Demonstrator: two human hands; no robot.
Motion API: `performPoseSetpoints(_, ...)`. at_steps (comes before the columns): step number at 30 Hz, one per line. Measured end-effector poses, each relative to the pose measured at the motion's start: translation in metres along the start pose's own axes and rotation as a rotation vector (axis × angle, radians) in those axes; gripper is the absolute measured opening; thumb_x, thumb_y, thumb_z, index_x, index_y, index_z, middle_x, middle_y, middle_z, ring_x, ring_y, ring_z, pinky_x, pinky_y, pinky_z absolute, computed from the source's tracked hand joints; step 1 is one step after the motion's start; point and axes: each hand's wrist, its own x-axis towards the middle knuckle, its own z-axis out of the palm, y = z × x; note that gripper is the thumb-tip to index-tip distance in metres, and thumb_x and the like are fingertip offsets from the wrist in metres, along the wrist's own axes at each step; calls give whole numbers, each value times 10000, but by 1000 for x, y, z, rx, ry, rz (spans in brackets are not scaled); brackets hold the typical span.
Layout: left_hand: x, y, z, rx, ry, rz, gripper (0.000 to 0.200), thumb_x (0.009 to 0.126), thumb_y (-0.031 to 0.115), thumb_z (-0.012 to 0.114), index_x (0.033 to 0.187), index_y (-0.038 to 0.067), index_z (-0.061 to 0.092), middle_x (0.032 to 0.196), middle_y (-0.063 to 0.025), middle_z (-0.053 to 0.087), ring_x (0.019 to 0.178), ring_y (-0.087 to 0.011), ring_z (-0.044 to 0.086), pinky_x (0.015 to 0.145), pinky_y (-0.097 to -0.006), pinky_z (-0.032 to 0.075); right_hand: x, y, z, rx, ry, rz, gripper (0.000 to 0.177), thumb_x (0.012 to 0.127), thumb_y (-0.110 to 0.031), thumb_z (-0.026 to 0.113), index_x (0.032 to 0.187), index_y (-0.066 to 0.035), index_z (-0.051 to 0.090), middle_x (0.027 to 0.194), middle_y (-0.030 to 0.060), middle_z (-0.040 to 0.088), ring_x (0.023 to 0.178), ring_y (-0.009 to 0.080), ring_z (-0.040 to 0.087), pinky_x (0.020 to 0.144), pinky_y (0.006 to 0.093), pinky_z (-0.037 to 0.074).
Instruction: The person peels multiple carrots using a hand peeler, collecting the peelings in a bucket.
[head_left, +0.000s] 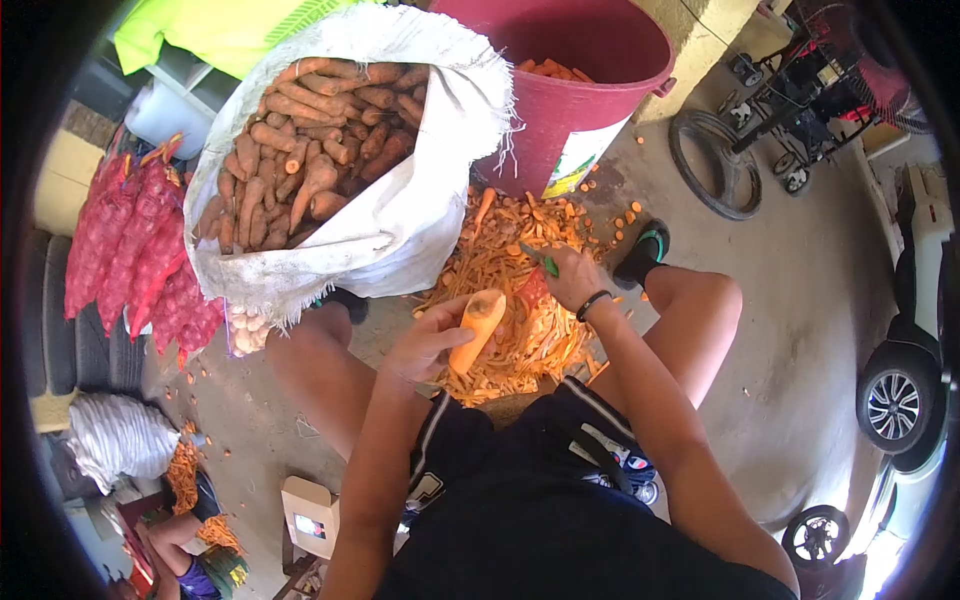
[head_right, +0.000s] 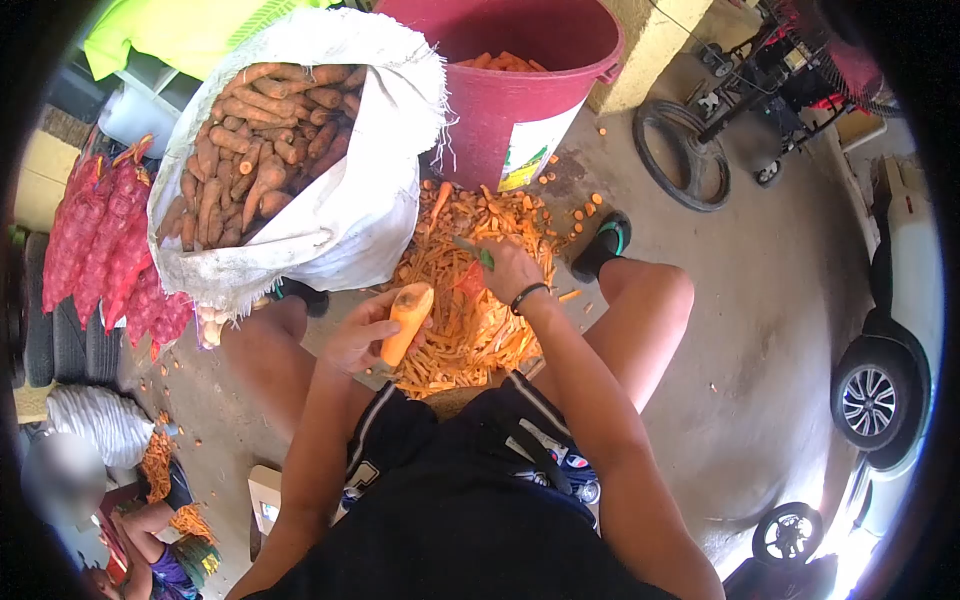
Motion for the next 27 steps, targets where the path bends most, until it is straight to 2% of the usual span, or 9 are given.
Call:
performPoseSetpoints(1,5,-7,2,-25,41,-13,723,887,214,741,1488,43,377,1110,-130,641,906,-204,668,776,-322,557,-4,-8,0,-12,15,-14,242,856,-200,659,1063,-75,657,953,212,661,883,430,644,765,497,516)
performPoseSetpoints(2,10,-12,6,-19,89,28,661,890,200,732,1450,60,410,1064,-106,631,830,-174,642,677,-293,533,-9,-15,2,38,58,-29,227,851,-204,657,1044,-85,668,958,201,662,893,414,652,765,491,527)
performPoseSetpoints(8,26,-23,6,78,237,133,500,923,90,673,1366,38,446,944,-42,612,702,-111,601,518,-262,459,-33,-54,6,69,20,-136,226,832,-189,689,1033,-92,654,971,175,649,887,400,668,757,488,552)
performPoseSetpoints(13,30,-25,7,79,271,115,323,927,82,667,1214,17,531,857,-41,610,627,-98,568,487,-251,426,-42,-68,8,52,59,-200,267,824,-194,714,1052,-81,631,973,169,634,887,398,669,752,493,558)
performPoseSetpoints(17,32,-30,4,80,259,57,215,928,95,674,1094,10,568,776,-39,592,564,-97,533,469,-242,405,-38,-62,11,12,-19,-164,281,833,-201,697,1067,-60,629,989,184,642,900,403,674,764,493,563)
performPoseSetpoints(19,30,-28,6,98,273,33,218,929,110,680,1087,15,564,744,-37,580,548,-97,518,463,-244,392,-31,-46,22,-29,-48,-173,282,844,-213,687,1060,-40,637,984,199,660,907,408,680,775,491,565)
performPoseSetpoints(22,26,-25,12,132,224,-7,228,931,137,688,1081,20,561,713,-34,565,539,-98,509,465,-249,384,-1,-8,25,-154,-229,143,284,864,-226,667,1043,-6,649,961,223,688,914,419,688,789,489,567)
performPoseSetpoints(25,26,-27,5,195,254,54,239,931,153,694,1082,19,565,707,-30,565,539,-101,512,478,-258,392,-1,-9,14,-202,-236,173,285,879,-234,653,1027,10,658,916,244,698,917,429,690,789,491,565)
performPoseSetpoints(27,28,-30,4,236,305,103,244,927,156,697,1083,17,570,709,-27,569,540,-102,516,489,-262,401,-10,-17,11,-140,-183,90,255,879,-203,642,1038,-3,645,972,267,669,914,443,679,781,509,558)
